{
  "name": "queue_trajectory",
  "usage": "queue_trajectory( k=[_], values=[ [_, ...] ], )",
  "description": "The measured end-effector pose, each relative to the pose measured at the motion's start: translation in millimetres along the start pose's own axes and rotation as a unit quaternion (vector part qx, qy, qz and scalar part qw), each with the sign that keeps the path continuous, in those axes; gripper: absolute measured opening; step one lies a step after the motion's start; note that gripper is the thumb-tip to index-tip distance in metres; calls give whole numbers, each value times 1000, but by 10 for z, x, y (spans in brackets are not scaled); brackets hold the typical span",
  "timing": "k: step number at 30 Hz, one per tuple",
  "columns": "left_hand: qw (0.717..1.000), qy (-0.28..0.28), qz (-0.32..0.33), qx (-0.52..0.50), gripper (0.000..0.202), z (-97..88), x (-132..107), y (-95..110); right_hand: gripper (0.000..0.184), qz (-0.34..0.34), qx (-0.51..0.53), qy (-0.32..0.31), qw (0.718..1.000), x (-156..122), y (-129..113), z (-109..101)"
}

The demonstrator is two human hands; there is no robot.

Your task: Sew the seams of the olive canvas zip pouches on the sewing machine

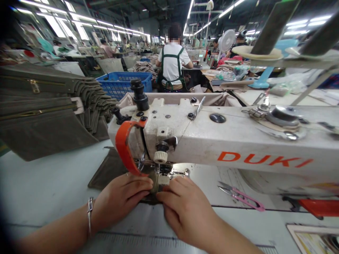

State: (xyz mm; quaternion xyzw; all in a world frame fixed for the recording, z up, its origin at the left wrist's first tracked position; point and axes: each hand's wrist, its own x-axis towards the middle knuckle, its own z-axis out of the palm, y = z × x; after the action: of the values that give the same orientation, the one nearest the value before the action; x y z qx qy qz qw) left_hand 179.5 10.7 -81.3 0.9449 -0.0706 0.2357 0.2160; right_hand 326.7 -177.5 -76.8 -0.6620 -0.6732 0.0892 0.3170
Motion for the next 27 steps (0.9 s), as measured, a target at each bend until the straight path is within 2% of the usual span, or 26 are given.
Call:
queue_trajectory(
  k=[3,6,9,12,15,17,19,21,23,25,27],
  values=[
    [999,17,43,-2,13,20,20,35,31,-7,-12,-23,1000,26,-3,40],
    [997,-23,80,6,18,36,24,51,28,-17,-8,-29,999,63,-37,16],
    [994,-57,85,24,21,22,-10,38,26,-5,-16,-35,999,-6,-62,-137],
    [993,-82,61,61,17,-18,-47,36,26,73,-113,10,991,-294,27,-368],
    [994,-94,-2,60,26,-40,-51,57,27,159,-307,58,937,-739,254,-543],
    [994,-90,-23,50,35,-33,-34,71,34,163,-378,34,911,-1015,416,-589],
    [996,-80,-24,44,42,-17,-8,72,38,145,-403,0,903,-1199,528,-587],
    [997,-67,-30,39,37,-2,19,60,34,143,-404,12,903,-1255,560,-560],
    [997,-55,-32,37,23,4,39,36,27,164,-368,66,913,-1174,503,-518],
    [998,-47,-31,32,13,3,45,7,23,179,-278,98,939,-971,364,-460],
    [998,-41,-31,20,16,-1,42,-17,22,172,-160,65,970,-685,184,-383]
  ],
)
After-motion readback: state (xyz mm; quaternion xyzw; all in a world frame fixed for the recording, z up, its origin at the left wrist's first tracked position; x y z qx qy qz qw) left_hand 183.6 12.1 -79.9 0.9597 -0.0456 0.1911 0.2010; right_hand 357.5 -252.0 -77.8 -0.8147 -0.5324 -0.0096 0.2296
